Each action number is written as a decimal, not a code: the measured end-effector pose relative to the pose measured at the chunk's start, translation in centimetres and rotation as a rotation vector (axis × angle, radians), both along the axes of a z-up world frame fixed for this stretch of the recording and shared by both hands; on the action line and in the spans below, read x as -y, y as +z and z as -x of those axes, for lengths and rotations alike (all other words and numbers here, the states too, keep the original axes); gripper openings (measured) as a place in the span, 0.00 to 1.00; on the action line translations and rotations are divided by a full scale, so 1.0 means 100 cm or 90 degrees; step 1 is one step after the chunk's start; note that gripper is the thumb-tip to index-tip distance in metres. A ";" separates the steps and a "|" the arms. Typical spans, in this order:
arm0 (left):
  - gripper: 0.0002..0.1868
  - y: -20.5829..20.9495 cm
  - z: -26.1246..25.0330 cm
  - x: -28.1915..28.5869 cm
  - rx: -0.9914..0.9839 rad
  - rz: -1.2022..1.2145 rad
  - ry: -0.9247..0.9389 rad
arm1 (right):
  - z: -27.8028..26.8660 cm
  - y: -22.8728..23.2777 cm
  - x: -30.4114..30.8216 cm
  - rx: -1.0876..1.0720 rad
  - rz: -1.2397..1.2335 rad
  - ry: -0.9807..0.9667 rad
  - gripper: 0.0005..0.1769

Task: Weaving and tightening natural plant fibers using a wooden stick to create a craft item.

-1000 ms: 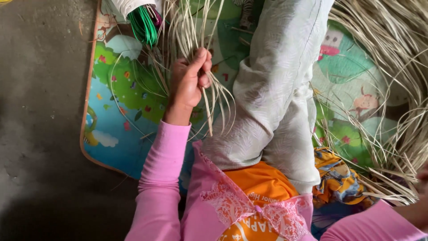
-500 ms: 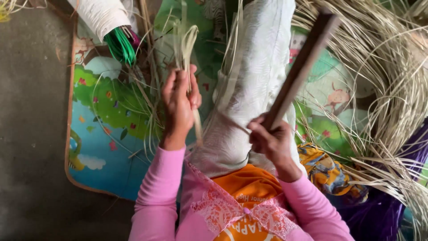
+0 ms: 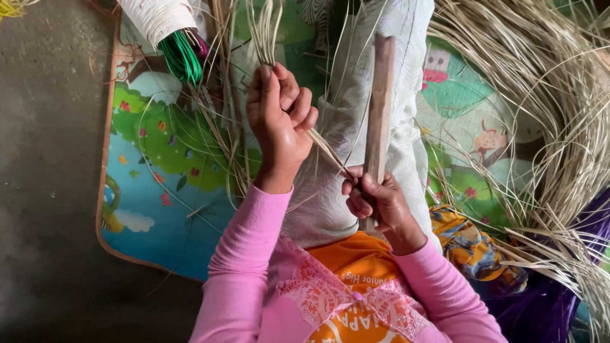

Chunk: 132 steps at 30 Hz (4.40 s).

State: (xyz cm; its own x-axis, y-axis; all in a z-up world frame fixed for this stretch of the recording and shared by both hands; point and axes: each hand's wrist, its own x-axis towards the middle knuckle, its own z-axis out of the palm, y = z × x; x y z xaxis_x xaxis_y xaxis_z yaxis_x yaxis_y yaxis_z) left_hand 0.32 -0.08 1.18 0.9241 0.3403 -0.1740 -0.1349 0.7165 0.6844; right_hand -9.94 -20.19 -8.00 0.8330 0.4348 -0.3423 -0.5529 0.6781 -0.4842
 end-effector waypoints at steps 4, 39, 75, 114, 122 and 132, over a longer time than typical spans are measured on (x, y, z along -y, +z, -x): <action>0.10 0.004 -0.001 0.004 0.121 -0.012 -0.087 | -0.006 0.032 0.000 0.018 0.044 0.093 0.09; 0.14 -0.052 0.048 0.039 0.412 -1.166 0.082 | -0.050 0.029 0.004 -0.044 0.259 -0.241 0.13; 0.08 -0.039 0.066 0.023 0.476 -1.265 -0.042 | -0.036 0.026 -0.025 -0.024 0.374 -0.211 0.11; 0.14 -0.036 0.106 0.055 0.340 -0.829 -0.250 | -0.055 0.013 -0.009 0.166 0.295 -0.245 0.14; 0.05 -0.020 0.088 0.048 0.172 -1.069 -0.128 | -0.057 0.013 -0.023 0.185 0.377 -0.282 0.12; 0.22 -0.041 0.087 0.053 0.417 -0.818 -0.221 | -0.055 -0.006 -0.026 0.006 0.307 -0.187 0.18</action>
State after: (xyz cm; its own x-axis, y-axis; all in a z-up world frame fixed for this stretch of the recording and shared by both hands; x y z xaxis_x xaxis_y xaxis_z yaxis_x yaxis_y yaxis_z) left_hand -8.35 -5.42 -2.92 0.7826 -0.3145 0.5372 -0.6150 -0.2573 0.7454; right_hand -4.43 -17.61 -8.56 0.8996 -0.0198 -0.4363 -0.3681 0.5034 -0.7817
